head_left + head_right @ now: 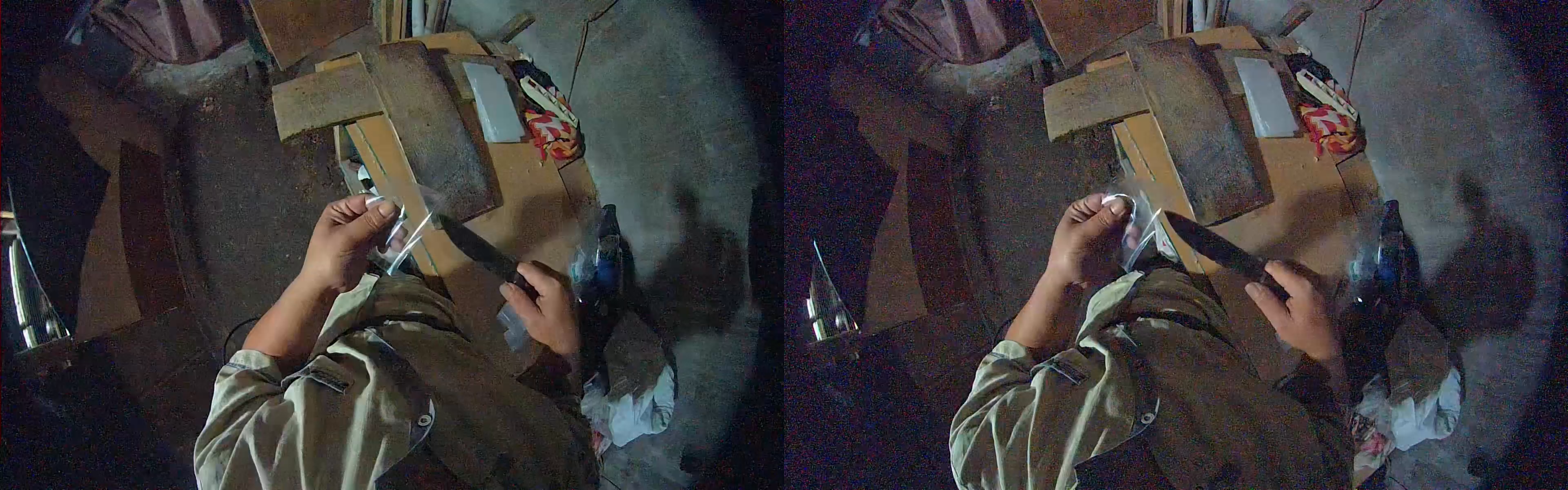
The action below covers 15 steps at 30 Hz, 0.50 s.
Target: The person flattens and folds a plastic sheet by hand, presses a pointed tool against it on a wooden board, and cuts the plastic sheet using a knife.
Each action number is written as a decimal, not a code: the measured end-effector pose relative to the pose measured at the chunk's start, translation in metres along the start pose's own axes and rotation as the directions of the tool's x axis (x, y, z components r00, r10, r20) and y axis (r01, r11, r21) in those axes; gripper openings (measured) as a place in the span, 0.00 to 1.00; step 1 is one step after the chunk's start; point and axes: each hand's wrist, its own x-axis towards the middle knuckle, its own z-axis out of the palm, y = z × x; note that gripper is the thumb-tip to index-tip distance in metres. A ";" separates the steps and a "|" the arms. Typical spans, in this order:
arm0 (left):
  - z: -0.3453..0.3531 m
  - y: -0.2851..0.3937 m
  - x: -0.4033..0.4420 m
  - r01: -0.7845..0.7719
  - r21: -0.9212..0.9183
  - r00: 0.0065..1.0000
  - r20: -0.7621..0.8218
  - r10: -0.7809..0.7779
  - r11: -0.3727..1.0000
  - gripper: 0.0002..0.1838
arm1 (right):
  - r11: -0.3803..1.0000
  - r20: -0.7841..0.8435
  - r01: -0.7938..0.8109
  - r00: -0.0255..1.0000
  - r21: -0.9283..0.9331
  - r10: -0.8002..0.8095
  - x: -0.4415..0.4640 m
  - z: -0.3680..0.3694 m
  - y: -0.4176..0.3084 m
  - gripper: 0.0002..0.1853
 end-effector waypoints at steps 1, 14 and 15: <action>0.000 0.002 0.000 0.001 0.001 1.000 0.000 -0.001 1.000 0.08 | 0.999 0.017 -0.025 1.000 0.029 0.025 0.000 0.000 0.000 0.09; 0.000 -0.025 -0.007 0.067 0.338 0.982 0.145 -0.122 0.939 0.08 | 0.988 -0.017 0.125 0.992 -0.094 -0.127 0.021 0.018 0.010 0.12; 0.003 -0.026 -0.008 0.088 0.312 0.979 0.146 -0.140 0.946 0.09 | 0.982 -0.006 0.134 0.991 -0.131 -0.136 0.024 0.019 0.009 0.13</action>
